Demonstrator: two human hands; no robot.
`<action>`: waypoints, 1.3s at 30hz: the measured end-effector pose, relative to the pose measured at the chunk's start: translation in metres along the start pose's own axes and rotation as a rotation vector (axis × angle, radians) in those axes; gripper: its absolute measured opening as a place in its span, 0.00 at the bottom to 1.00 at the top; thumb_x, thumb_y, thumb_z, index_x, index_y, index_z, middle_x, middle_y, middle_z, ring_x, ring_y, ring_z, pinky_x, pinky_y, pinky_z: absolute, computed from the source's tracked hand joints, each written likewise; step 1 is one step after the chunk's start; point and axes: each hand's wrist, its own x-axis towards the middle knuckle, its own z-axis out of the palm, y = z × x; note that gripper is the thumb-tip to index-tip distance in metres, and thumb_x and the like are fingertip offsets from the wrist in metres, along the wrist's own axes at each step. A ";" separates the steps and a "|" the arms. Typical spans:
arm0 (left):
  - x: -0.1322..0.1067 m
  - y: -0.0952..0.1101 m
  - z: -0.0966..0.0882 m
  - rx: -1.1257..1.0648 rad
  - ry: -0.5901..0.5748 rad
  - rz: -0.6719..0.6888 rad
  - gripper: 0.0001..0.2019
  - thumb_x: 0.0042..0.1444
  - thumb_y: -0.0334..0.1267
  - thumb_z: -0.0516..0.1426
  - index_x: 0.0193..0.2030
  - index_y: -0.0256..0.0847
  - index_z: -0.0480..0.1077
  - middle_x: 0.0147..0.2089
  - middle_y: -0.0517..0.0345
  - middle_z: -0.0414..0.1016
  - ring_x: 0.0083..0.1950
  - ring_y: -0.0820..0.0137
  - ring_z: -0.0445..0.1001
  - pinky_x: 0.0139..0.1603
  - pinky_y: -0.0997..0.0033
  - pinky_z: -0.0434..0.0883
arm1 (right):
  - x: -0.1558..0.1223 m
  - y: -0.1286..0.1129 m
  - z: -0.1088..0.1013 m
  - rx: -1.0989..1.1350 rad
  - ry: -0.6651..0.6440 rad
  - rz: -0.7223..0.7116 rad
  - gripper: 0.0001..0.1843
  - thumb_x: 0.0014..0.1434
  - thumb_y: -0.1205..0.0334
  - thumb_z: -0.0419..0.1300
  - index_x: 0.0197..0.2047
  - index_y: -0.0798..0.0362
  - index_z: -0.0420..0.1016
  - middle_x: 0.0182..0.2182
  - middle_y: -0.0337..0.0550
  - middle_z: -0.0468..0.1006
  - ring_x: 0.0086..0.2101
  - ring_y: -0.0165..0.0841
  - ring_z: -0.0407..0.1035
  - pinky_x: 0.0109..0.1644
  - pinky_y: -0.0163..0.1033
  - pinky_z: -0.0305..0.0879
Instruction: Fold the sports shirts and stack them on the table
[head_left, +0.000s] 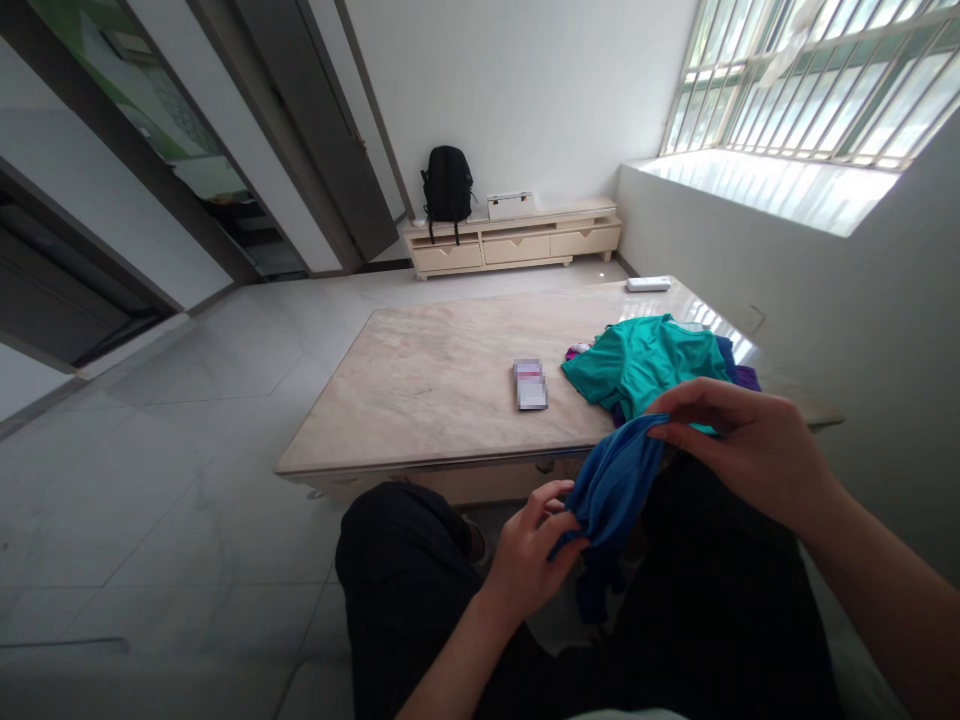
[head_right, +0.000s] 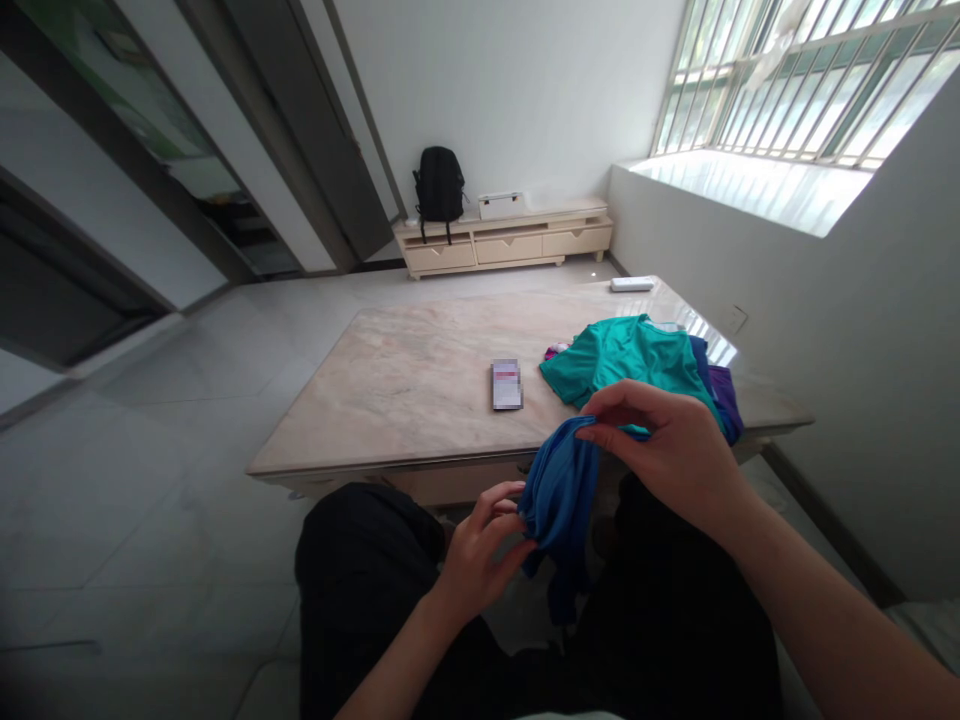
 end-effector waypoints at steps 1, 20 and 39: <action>-0.001 0.000 0.000 0.003 0.005 0.000 0.07 0.65 0.35 0.60 0.49 0.45 0.71 0.67 0.46 0.67 0.51 0.66 0.78 0.52 0.62 0.79 | 0.000 -0.001 0.000 0.000 0.000 0.008 0.14 0.53 0.50 0.73 0.38 0.49 0.80 0.35 0.39 0.84 0.36 0.38 0.80 0.42 0.38 0.75; 0.009 -0.004 0.011 0.085 0.046 -0.039 0.07 0.66 0.32 0.58 0.47 0.43 0.76 0.63 0.48 0.71 0.49 0.66 0.78 0.48 0.63 0.79 | 0.002 -0.002 -0.005 -0.058 0.049 0.030 0.16 0.53 0.48 0.73 0.37 0.51 0.80 0.35 0.41 0.84 0.35 0.36 0.78 0.44 0.40 0.76; 0.018 0.002 0.019 -0.003 0.127 -0.168 0.06 0.63 0.33 0.62 0.47 0.44 0.76 0.60 0.49 0.71 0.45 0.68 0.76 0.47 0.64 0.78 | -0.001 0.001 -0.004 -0.041 0.035 0.041 0.16 0.52 0.47 0.73 0.37 0.49 0.81 0.34 0.40 0.84 0.34 0.36 0.79 0.42 0.39 0.76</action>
